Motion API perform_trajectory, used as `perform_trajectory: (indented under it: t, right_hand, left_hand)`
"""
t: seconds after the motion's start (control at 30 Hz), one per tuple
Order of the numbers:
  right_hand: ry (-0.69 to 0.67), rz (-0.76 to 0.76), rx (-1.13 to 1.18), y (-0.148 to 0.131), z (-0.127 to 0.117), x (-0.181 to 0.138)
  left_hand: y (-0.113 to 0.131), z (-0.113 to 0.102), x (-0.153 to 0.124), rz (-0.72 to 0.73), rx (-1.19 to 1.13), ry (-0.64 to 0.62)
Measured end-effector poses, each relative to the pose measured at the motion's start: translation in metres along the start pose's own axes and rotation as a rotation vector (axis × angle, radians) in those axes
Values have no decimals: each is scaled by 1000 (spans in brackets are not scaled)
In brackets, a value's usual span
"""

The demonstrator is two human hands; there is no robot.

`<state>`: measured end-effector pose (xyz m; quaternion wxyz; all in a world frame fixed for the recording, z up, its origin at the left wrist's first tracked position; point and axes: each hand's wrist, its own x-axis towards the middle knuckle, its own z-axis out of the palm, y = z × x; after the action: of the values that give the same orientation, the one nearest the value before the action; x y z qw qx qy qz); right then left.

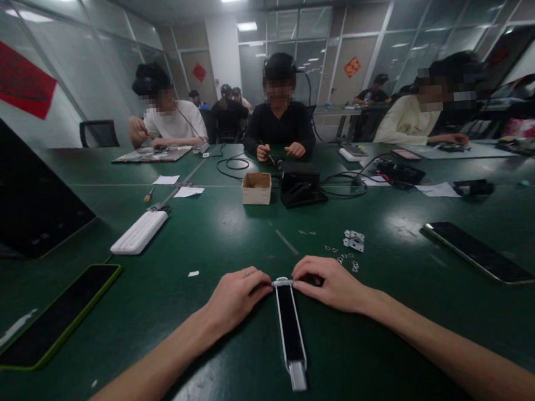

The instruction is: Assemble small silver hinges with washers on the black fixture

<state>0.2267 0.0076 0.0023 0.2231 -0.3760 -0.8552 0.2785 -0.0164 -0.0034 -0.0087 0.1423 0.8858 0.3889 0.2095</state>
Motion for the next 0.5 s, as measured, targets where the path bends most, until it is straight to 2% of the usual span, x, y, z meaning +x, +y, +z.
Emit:
perform_trajectory:
  t: [0.13, 0.2, 0.3, 0.4, 0.5]
  right_hand:
    - [7, 10, -129, 5, -34, 5]
    - [32, 81, -225, 9, -57, 5]
    - [-54, 223, -351, 18, -86, 2]
    - [-186, 327, -378, 29, -96, -4]
    - [-267, 333, -339, 42, -91, -8]
  left_hand:
    - [-3, 0, 0, 23, -17, 8]
    - [-5, 0, 0, 37, -27, 5]
    - [-7, 1, 0, 45, -34, 4]
    - [-8, 1, 0, 46, -40, 6]
    - [-8, 1, -1, 49, -40, 6]
